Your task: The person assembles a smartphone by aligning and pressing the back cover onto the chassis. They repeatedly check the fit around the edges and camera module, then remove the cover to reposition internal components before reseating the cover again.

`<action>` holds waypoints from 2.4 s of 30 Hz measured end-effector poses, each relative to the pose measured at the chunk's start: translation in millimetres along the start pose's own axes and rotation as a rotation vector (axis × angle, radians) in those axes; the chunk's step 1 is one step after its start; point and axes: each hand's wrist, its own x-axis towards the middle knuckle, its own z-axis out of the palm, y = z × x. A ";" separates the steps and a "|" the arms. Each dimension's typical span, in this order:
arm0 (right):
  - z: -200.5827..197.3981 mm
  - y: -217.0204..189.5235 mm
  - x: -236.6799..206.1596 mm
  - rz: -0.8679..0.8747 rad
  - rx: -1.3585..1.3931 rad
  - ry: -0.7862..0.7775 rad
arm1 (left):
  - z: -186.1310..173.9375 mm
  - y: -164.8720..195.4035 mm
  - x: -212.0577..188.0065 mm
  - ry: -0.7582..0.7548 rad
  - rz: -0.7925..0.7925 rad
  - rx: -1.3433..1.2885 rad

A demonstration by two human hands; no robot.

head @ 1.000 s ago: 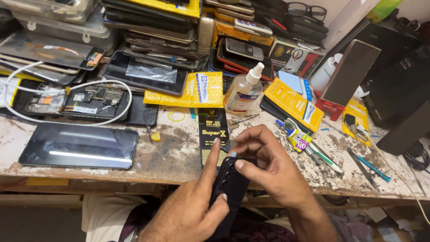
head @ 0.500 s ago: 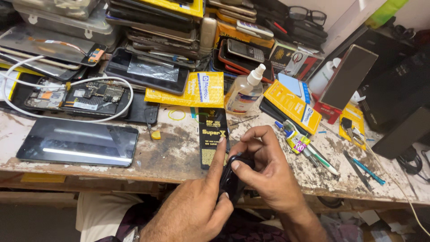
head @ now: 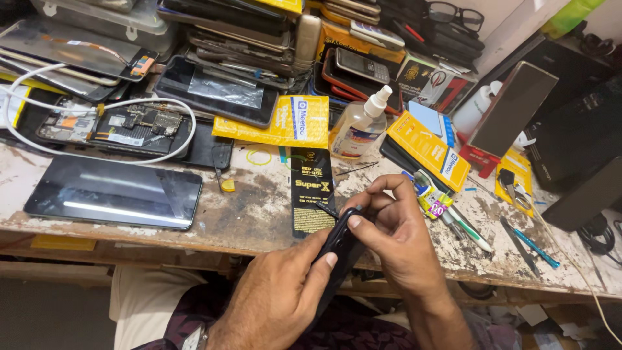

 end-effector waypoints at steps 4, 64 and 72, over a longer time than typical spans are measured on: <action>4.5 1.0 -1.4 0.039 -0.029 -0.033 | -3.9 0.0 -0.8 0.031 0.052 0.007; -180.8 -137.9 -81.7 -0.724 -1.067 -0.108 | 146.8 119.5 34.8 -0.076 -0.127 -0.528; -185.3 -153.1 -86.3 -0.642 -1.075 -0.176 | 150.0 137.8 39.9 -0.065 -0.253 -0.471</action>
